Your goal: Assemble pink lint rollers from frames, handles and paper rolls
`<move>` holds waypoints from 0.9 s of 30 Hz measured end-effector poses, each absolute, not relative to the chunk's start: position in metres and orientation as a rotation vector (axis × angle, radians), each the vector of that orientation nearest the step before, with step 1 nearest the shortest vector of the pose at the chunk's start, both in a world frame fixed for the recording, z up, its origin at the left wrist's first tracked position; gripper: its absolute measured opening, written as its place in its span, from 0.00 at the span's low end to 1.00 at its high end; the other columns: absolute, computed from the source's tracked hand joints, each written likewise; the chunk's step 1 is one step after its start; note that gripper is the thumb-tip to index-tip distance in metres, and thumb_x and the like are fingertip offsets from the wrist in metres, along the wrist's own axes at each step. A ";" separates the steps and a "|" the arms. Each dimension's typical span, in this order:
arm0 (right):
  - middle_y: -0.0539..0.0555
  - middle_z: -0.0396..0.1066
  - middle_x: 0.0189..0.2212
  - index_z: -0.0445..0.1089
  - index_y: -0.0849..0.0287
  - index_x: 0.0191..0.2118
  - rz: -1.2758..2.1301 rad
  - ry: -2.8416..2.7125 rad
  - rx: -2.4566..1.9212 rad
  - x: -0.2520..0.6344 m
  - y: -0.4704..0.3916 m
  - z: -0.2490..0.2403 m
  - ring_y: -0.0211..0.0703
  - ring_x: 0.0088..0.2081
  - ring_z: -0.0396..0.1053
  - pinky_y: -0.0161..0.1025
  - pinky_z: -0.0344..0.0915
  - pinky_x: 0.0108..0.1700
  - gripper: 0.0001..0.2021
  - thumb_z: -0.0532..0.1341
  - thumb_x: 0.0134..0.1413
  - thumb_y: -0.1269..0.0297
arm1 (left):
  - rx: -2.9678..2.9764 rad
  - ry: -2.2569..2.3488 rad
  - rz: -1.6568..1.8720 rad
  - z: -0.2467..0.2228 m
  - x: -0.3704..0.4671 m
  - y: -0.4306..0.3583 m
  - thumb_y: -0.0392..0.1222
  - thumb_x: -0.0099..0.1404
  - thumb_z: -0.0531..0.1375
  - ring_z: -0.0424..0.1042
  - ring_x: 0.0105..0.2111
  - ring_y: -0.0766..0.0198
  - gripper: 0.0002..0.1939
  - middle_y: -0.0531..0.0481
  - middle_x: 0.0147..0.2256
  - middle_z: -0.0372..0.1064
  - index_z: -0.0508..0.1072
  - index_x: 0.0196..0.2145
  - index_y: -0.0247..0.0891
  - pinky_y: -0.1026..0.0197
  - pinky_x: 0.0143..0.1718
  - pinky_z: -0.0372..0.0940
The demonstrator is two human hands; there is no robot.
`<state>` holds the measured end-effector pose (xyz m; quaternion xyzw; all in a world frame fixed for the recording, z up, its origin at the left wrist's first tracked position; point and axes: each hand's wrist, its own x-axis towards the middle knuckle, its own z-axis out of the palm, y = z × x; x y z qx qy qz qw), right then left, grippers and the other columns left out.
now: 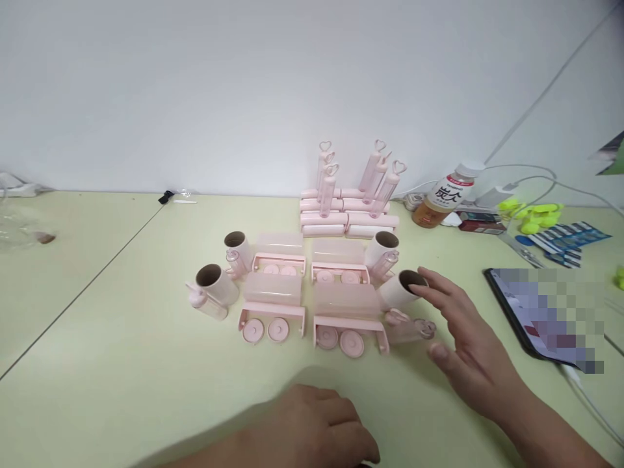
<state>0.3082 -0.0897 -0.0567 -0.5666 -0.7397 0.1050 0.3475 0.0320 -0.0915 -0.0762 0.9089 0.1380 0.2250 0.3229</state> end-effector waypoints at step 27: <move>0.57 0.58 0.63 0.61 0.48 0.58 0.531 -1.209 -1.407 0.311 -0.054 -0.073 0.56 0.61 0.60 0.59 0.62 0.59 0.24 0.52 0.61 0.43 | 2.408 0.671 0.620 -0.055 0.025 -0.069 0.39 0.65 0.55 0.67 0.26 0.69 0.06 0.51 0.29 0.71 0.72 0.34 0.38 0.67 0.28 0.62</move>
